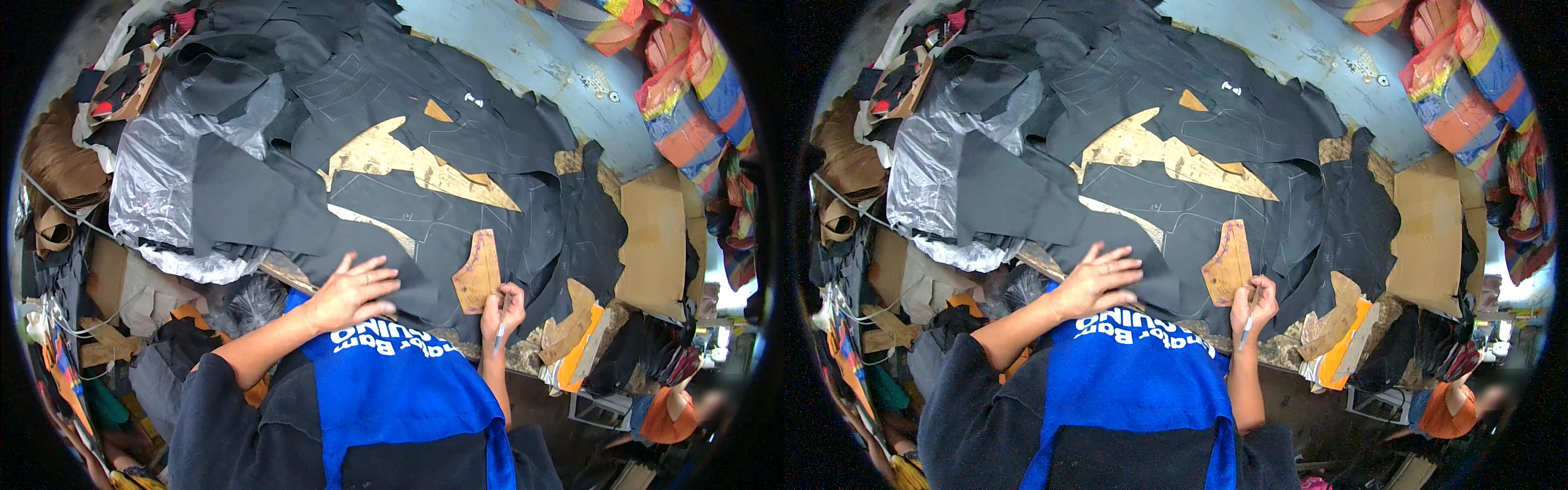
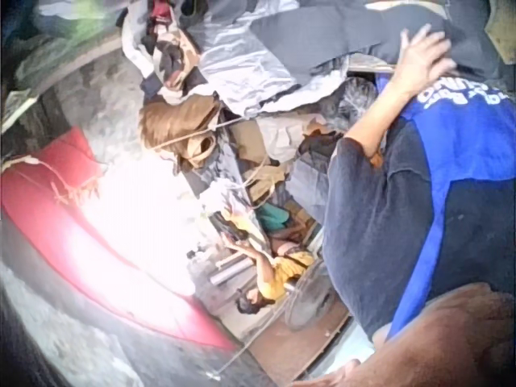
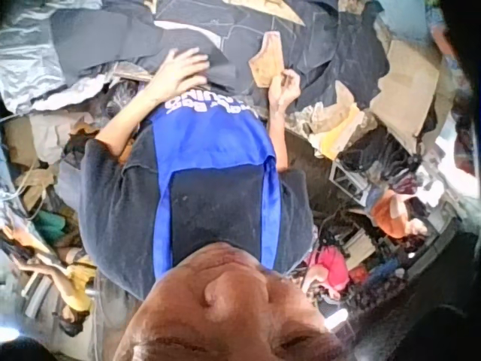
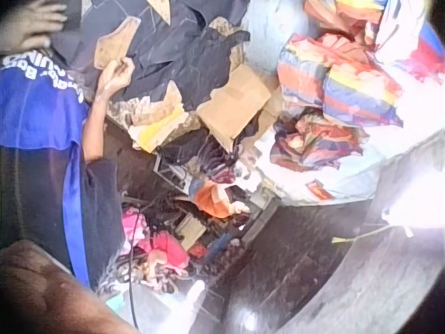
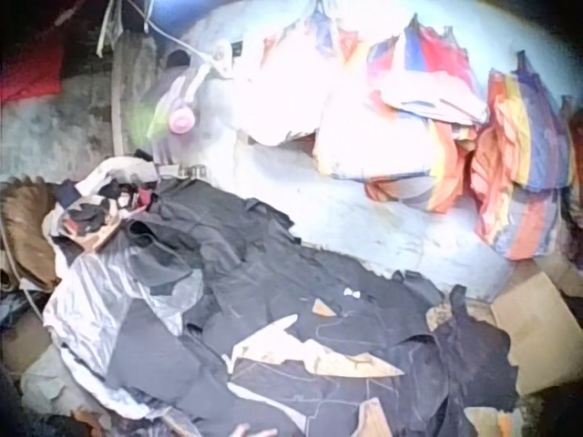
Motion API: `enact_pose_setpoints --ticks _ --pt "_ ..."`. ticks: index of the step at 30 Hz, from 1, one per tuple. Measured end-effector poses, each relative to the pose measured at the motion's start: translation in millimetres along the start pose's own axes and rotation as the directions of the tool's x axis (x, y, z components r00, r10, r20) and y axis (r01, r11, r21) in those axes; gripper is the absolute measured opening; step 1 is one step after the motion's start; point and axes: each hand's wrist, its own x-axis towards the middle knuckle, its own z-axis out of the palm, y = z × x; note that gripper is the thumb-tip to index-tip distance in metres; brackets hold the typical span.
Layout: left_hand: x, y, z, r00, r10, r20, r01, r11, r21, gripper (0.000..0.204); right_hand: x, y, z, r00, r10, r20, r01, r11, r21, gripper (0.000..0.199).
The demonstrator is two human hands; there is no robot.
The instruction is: The person places cardboard templates on a large piece of black fabric and traces their outlines with a white marker. They reposition the templates multiple times to mark several sections of the fabric.
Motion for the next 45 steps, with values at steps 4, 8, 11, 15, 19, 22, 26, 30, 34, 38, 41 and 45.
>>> enact_pose_setpoints --ticks 4,8,11,15,19,22,26,30,34,38,41,45 --pt "-22.7 -23.9 -25.1 0.920 0.052 -0.388 0.040 0.973 0.225 0.055 -0.6 -0.5 0.6 1.000 -0.003 0.005 0.004 0.991 -0.132 0.015" --pt "-43.9 -79.0 -94.7 0.304 -0.291 -0.907 0.914 0.356 0.192 0.071 2.8 1.6 7.0 0.997 -0.071 -0.013 0.066 0.976 -0.206 0.016" --pt "-62.9 -98.7 -128.8 0.218 -0.575 -0.789 0.932 0.363 -0.007 0.067 6.3 -0.5 11.3 0.995 -0.097 -0.006 0.092 0.967 -0.237 0.017" --pt "-57.5 -95.4 -142.6 0.427 -0.649 -0.630 0.839 0.544 0.008 0.056 8.6 -19.5 11.0 0.958 -0.276 0.079 0.273 0.791 -0.547 0.023" --pt "-33.8 -48.3 -136.6 0.583 -0.688 -0.432 0.005 0.535 -0.845 0.035 9.2 -48.2 22.1 0.969 -0.212 0.126 0.246 0.877 -0.413 0.028" --pt "-14.3 -3.0 -133.5 0.716 -0.598 -0.360 -0.221 0.295 -0.930 0.042 7.4 -70.9 45.2 0.922 0.144 0.359 -0.236 0.945 0.228 0.034" --pt "9.0 36.9 -118.3 0.765 -0.565 -0.310 -0.284 0.136 -0.949 0.047 13.0 -111.6 62.2 0.608 0.047 0.792 -0.725 0.440 0.530 0.111" --pt "18.2 46.4 -109.1 0.742 -0.578 -0.339 -0.300 0.167 -0.939 0.043 27.2 -153.2 55.9 0.643 -0.113 0.757 -0.702 0.307 0.642 0.079" --pt "16.6 39.5 -113.0 0.702 -0.588 -0.402 -0.361 0.193 -0.913 0.042 48.2 -175.1 49.7 0.821 0.001 0.571 -0.458 0.597 0.658 0.038" --pt "12.3 32.8 -124.2 0.713 -0.496 -0.495 -0.324 0.393 -0.861 0.046 58.2 -187.4 34.8 0.859 -0.012 0.512 -0.374 0.670 0.641 0.028" --pt "13.0 34.9 -126.0 0.698 -0.441 -0.563 -0.316 0.517 -0.796 0.049 60.5 -192.5 31.0 0.896 0.003 0.444 -0.347 0.630 0.695 0.027" --pt "15.2 41.4 -128.2 0.692 -0.394 -0.605 -0.320 0.584 -0.746 0.059 64.4 -195.6 25.1 0.907 0.019 0.420 -0.333 0.645 0.688 0.029"
